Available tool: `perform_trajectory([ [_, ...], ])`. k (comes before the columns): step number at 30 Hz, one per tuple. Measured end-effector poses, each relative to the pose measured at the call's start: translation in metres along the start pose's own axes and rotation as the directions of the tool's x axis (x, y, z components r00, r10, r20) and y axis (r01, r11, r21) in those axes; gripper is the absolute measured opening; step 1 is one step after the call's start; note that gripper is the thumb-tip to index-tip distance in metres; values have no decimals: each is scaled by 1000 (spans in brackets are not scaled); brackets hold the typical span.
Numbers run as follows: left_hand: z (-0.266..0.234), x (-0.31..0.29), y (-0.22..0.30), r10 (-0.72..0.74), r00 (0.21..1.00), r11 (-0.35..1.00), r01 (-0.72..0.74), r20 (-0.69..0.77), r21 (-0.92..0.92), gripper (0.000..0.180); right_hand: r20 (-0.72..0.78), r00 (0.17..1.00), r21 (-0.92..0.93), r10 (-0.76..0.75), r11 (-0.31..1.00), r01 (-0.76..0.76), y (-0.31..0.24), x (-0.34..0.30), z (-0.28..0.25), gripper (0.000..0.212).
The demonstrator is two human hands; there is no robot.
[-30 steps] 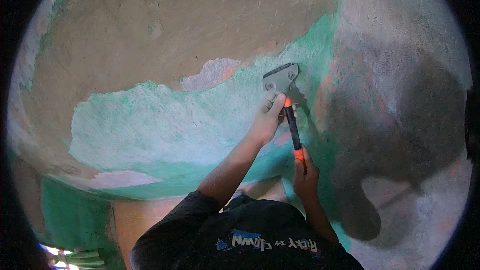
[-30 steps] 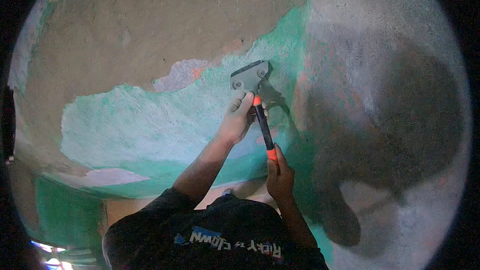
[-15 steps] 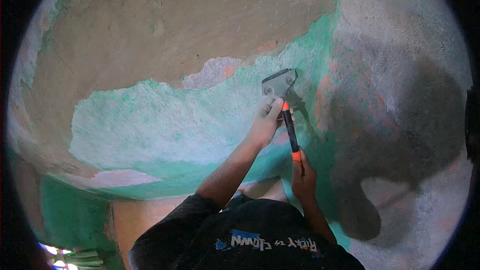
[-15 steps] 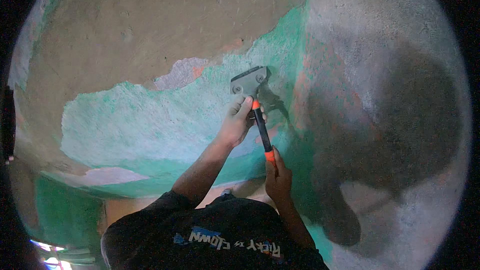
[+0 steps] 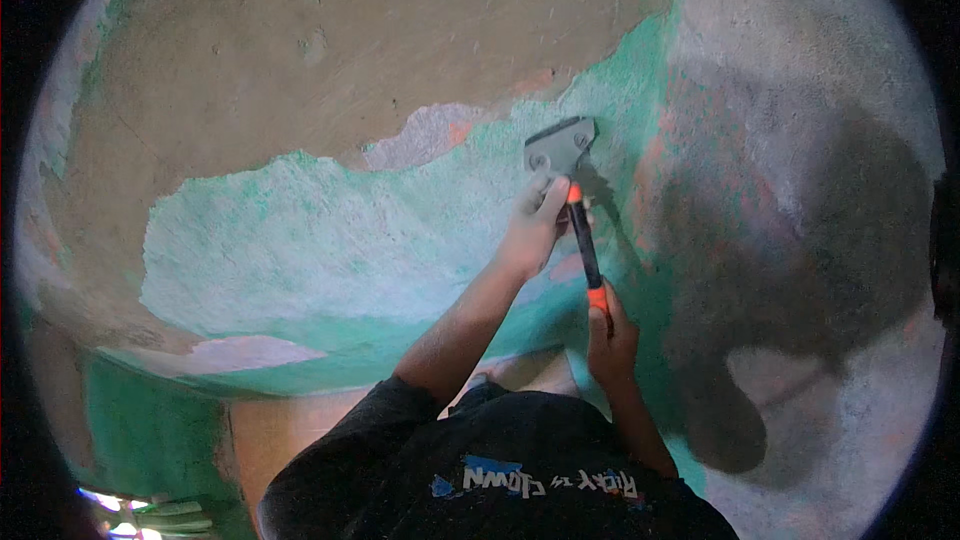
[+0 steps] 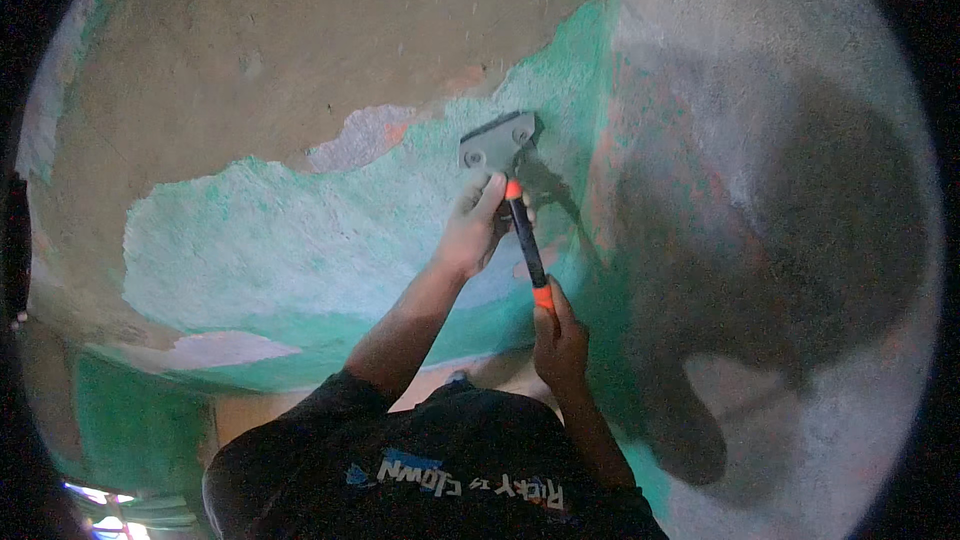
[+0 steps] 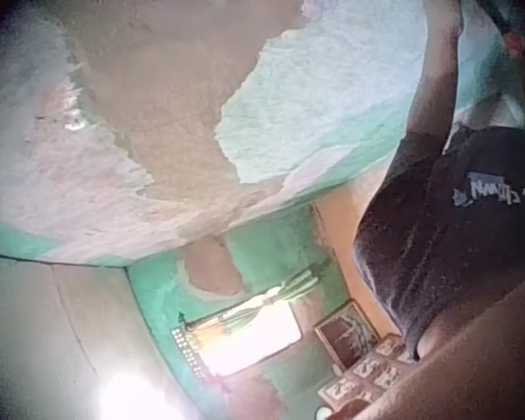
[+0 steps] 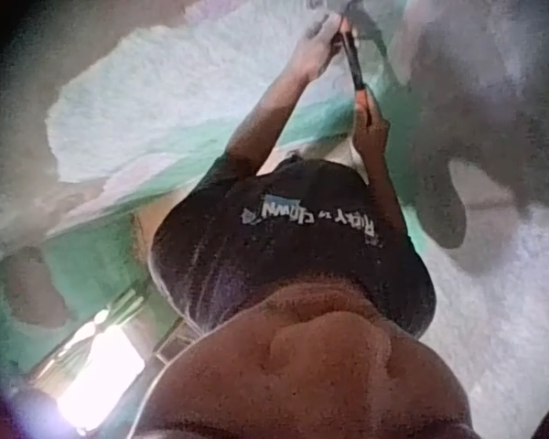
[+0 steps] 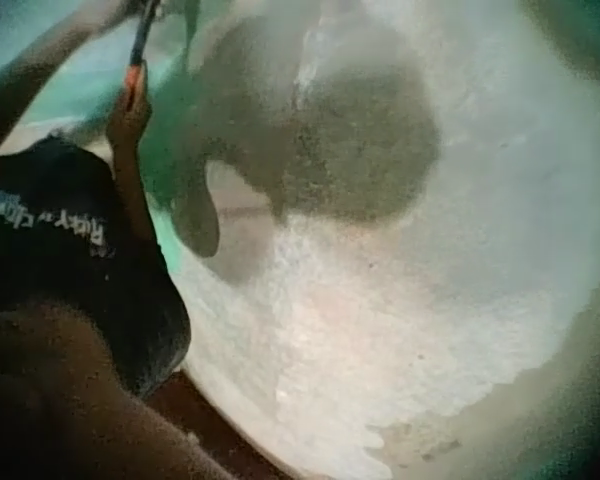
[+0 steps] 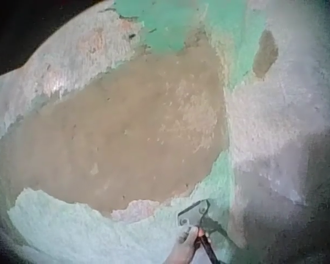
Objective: The recorder uses a scraper tool to remove old green paint from a concrete wall.
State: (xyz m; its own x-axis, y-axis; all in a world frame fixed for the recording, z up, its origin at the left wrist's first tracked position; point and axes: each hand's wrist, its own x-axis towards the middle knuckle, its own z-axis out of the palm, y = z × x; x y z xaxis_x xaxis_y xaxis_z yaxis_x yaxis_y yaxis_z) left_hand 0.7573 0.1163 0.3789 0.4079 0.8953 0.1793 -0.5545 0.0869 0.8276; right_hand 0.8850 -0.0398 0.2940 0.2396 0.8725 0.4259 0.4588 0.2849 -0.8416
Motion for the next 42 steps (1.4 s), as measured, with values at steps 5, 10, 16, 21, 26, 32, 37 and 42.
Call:
perform_trajectory([
  [5,1,-3,-1,3,1000,999,-3,8,40,23,55,994,-48,93,995,-90,-5,-3,-4,50],
  [10,-1,-1,-5,-32,999,999,32,-18,-4,19,30,996,-6,86,996,-86,6,-5,3,49],
  [16,-2,4,-5,12,1000,1000,-12,17,-6,20,42,994,-9,97,995,-96,-5,0,-4,49],
  [21,-4,-4,-17,-42,999,998,41,-24,-55,20,17,998,-7,67,998,-67,11,-11,-1,48],
  [26,-5,-3,-10,-20,999,1000,19,34,14,23,41,993,-23,112,994,-111,-2,-6,-5,47],
  [32,-7,-8,-17,-25,1000,1000,25,5,17,22,-76,997,-52,2,999,-6,16,-17,6,46],
  [37,-2,-4,-3,-13,999,996,9,45,88,23,-63,997,-40,34,999,-36,5,-10,4,46],
  [42,1,3,2,-23,999,998,20,38,67,23,-86,996,-2,10,1000,-10,2,-1,8,43],
])
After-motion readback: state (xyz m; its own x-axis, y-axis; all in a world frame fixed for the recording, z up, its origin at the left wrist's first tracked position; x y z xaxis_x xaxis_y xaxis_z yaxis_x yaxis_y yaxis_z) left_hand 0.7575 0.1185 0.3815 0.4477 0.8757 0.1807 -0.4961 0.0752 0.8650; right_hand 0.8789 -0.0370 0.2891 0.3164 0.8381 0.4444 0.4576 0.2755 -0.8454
